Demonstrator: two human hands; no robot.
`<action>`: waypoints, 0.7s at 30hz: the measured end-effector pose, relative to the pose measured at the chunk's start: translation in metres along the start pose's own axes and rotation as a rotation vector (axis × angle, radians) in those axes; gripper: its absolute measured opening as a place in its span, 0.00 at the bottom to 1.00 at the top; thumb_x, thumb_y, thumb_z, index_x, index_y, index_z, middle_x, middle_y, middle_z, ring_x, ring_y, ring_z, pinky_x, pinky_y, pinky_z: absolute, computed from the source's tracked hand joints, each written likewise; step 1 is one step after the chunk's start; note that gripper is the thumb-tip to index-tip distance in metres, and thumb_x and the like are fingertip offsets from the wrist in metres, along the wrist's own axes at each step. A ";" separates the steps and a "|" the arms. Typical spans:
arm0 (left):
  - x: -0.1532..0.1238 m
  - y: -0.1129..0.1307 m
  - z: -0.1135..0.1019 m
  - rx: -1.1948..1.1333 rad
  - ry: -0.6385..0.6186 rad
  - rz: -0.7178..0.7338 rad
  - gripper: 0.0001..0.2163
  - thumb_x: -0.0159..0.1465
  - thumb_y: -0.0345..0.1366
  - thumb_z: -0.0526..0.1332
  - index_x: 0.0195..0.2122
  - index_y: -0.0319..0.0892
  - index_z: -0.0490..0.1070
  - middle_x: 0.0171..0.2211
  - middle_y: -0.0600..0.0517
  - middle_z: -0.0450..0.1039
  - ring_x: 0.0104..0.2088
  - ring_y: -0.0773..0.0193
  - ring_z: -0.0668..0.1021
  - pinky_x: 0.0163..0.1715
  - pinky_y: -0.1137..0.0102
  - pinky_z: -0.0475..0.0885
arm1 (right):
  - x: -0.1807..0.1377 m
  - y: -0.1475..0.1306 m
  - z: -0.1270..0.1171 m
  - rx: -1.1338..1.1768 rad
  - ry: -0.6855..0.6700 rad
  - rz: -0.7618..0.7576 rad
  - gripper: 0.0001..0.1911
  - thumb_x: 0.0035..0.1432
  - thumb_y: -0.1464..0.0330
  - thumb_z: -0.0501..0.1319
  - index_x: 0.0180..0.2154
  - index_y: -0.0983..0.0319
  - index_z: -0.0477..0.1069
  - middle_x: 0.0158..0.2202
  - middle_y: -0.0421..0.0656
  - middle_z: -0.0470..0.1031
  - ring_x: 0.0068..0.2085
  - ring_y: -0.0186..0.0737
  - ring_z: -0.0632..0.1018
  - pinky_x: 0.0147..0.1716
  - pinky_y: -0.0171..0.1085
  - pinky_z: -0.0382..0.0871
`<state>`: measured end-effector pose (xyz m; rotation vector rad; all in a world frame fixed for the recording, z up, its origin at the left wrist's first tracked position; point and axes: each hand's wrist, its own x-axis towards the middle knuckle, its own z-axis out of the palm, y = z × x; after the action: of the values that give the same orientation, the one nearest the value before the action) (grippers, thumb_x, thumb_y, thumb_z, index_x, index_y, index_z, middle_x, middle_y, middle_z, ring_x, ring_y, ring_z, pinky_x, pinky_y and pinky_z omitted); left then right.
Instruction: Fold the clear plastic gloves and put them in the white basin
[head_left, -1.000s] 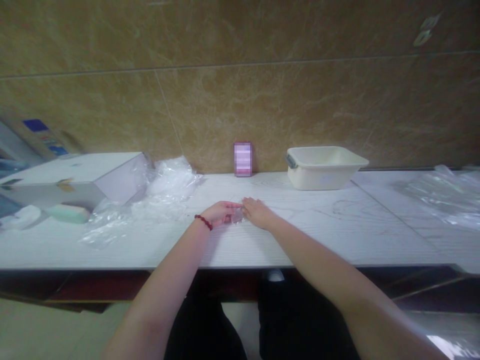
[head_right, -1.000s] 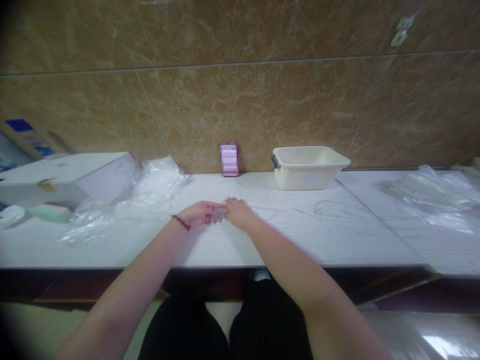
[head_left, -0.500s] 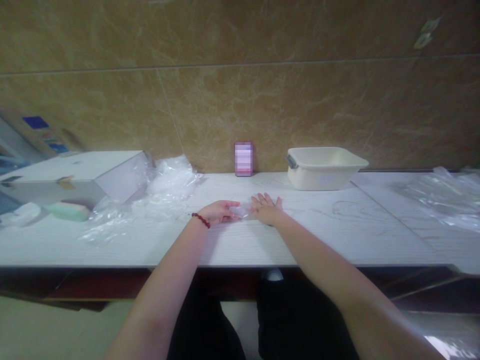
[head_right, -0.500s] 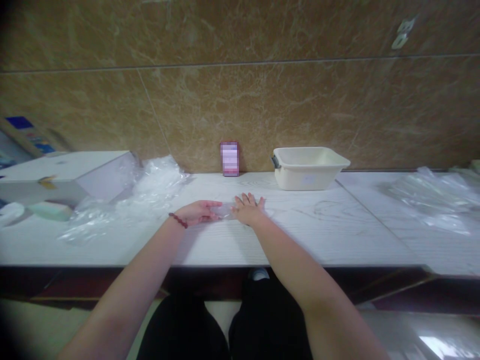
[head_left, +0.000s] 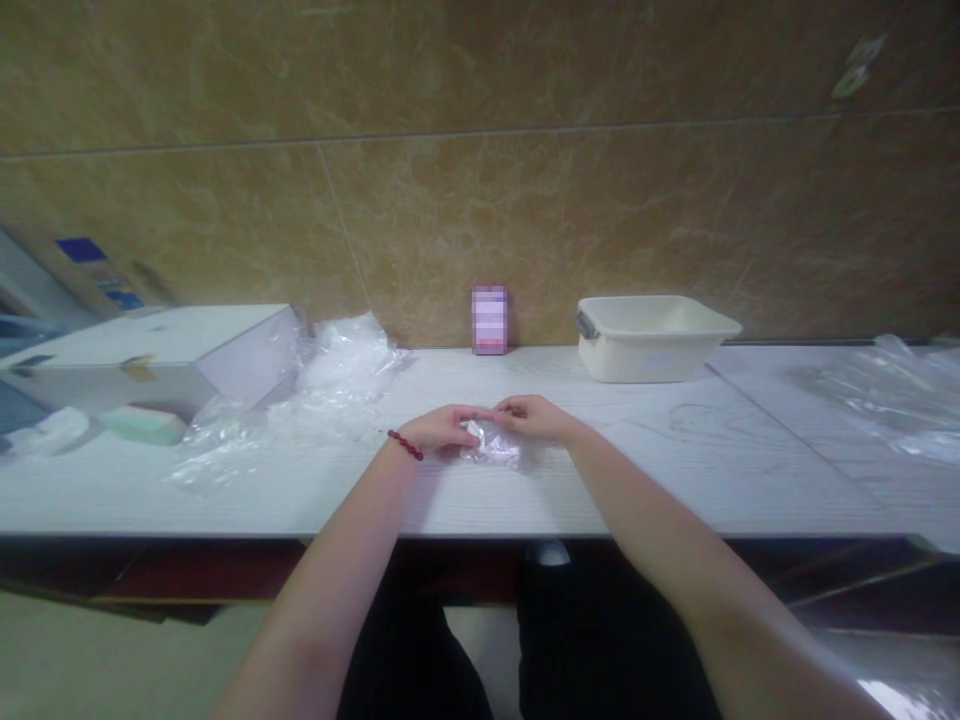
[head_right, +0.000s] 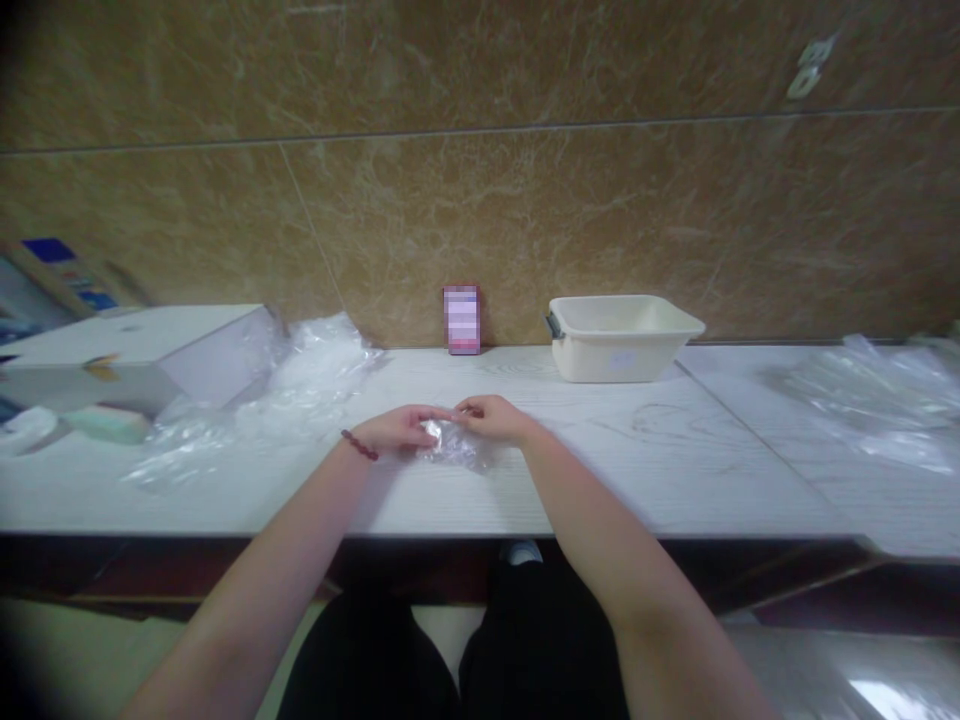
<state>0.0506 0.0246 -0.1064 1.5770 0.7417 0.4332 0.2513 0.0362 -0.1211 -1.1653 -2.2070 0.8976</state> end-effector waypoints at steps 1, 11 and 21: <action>0.000 0.000 0.000 -0.010 -0.004 0.005 0.24 0.46 0.30 0.61 0.47 0.36 0.61 0.23 0.54 0.66 0.19 0.75 0.65 0.19 0.78 0.58 | -0.002 -0.001 0.000 0.026 -0.029 0.022 0.19 0.47 0.58 0.54 0.39 0.64 0.67 0.28 0.40 0.71 0.28 0.31 0.70 0.27 0.29 0.61; 0.014 -0.015 -0.003 -0.095 0.286 0.155 0.22 0.47 0.32 0.62 0.45 0.41 0.61 0.29 0.54 0.64 0.21 0.75 0.67 0.20 0.78 0.60 | -0.003 -0.007 -0.001 0.174 -0.079 0.175 0.16 0.42 0.58 0.58 0.27 0.65 0.66 0.17 0.36 0.63 0.17 0.26 0.63 0.16 0.27 0.55; 0.019 -0.019 -0.003 -0.141 0.386 0.172 0.25 0.47 0.36 0.62 0.47 0.40 0.57 0.22 0.58 0.61 0.17 0.77 0.65 0.16 0.80 0.58 | -0.006 -0.007 -0.006 0.155 -0.212 0.185 0.18 0.41 0.58 0.58 0.30 0.65 0.68 0.24 0.39 0.70 0.24 0.31 0.68 0.22 0.28 0.59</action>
<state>0.0585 0.0402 -0.1270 1.4450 0.8484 0.9146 0.2551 0.0298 -0.1121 -1.2646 -2.1697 1.2993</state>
